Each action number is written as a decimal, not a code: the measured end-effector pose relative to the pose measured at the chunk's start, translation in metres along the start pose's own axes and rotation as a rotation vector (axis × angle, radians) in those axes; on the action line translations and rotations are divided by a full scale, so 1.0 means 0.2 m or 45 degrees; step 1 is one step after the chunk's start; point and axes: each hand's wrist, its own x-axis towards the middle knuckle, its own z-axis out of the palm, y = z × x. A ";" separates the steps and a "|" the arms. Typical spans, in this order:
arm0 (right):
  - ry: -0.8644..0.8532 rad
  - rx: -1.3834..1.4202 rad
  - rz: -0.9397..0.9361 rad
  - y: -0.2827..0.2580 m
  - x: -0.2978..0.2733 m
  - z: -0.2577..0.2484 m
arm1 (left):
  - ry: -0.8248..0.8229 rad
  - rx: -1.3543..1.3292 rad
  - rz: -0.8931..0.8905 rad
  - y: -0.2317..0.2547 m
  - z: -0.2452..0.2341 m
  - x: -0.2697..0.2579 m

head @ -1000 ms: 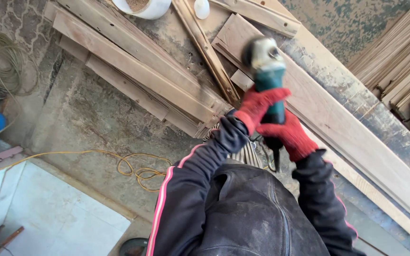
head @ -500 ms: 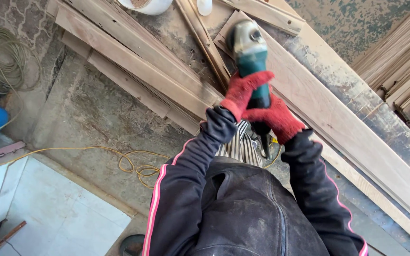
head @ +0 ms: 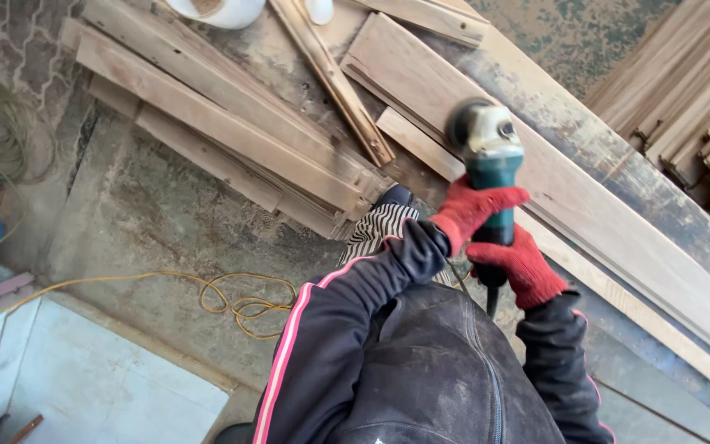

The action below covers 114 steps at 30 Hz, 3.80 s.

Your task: Sanding a long piece of wood using a handheld power sander.

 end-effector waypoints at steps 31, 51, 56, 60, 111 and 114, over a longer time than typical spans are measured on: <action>-0.191 -0.214 -0.063 -0.42 0.19 0.26 | 0.198 -0.083 0.042 0.32 -0.21 0.20; -0.363 -0.198 -0.100 -0.57 0.36 0.41 | 0.342 -0.204 0.095 0.50 -0.37 0.33; -0.299 -0.222 -0.081 -0.61 0.33 0.40 | 0.233 -0.177 0.200 0.55 -0.33 0.26; -0.297 -0.241 -0.163 -0.68 0.38 0.41 | 0.260 -0.090 0.178 0.67 -0.30 0.30; -0.294 -0.192 -0.170 -0.63 0.32 0.46 | -0.003 -0.630 0.397 0.70 -0.37 0.12; -0.260 -0.208 -0.166 -0.54 0.30 0.32 | 0.205 -0.184 0.245 0.48 -0.26 0.32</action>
